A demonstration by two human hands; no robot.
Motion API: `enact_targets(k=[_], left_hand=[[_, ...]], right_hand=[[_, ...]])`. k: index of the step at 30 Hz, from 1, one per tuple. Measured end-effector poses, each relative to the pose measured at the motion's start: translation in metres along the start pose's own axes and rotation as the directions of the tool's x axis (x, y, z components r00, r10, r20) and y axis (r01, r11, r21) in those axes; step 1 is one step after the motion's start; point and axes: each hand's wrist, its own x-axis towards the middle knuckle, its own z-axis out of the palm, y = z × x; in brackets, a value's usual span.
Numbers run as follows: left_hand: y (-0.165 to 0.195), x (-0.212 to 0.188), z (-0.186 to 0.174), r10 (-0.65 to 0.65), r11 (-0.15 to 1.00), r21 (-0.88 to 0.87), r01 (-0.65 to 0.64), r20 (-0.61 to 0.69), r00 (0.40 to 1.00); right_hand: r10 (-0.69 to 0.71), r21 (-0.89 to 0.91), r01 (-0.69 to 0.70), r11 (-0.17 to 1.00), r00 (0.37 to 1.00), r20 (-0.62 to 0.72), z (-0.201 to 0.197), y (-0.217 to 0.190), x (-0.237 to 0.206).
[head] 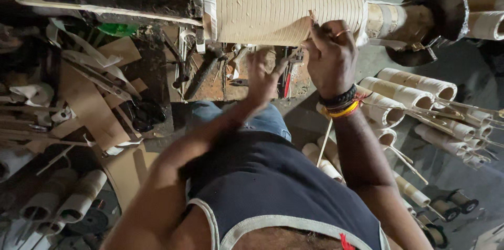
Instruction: The person cuts a strip of paper with scissors, then wraps the strip around a rotating paper tube mounted on a machine. They smooth the paper with their hands and use a hammer to press the edges onto the tube. The person repeats the wrapping process on the same tube.
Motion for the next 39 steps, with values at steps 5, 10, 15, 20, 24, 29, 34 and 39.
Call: enact_targets(k=[5, 10, 15, 20, 24, 29, 34, 39], left_hand=[[-0.005, -0.022, -0.009, -0.523, 0.592, -0.419, 0.689, 0.451, 0.724], [0.014, 0.029, 0.008, -0.524, 0.582, -0.530, 0.617, 0.335, 0.783], [0.025, 0.082, 0.021, -0.508, 0.578, -0.597, 0.556, 0.270, 0.818], [0.022, 0.122, 0.018, -0.435, 0.617, -0.595, 0.515, 0.288, 0.853], [0.037, 0.148, -0.008, -0.302, 0.752, -0.507, 0.420, 0.301, 0.904], [0.082, 0.175, -0.035, 0.200, 0.951, -0.308, 0.024, 0.673, 0.712], [0.101, 0.243, 0.042, 0.421, 0.891, -0.402, -0.211, 0.906, 0.052], [0.086, 0.271, 0.075, 0.424, 0.880, -0.446, -0.162, 0.893, -0.153]], right_hand=[[0.007, 0.005, -0.007, 1.000, 1.000, -0.009, 0.003, 0.003, -0.004], [0.000, 0.017, 0.000, 1.000, 1.000, -0.013, 0.001, 0.004, -0.004], [0.044, 0.035, -0.044, 0.998, 0.999, 0.008, 0.001, 0.001, -0.001], [0.033, -0.048, -0.033, 0.998, 0.999, 0.015, 0.002, 0.003, 0.005], [0.091, -0.001, -0.091, 0.996, 0.996, 0.018, 0.002, 0.003, 0.009], [0.171, -0.014, -0.171, 0.985, 0.983, 0.068, -0.002, -0.002, 0.013], [0.225, -0.110, -0.212, 0.971, 0.967, 0.124, -0.005, -0.002, 0.018], [0.218, -0.079, -0.207, 0.975, 0.961, 0.171, -0.004, 0.002, 0.017]])
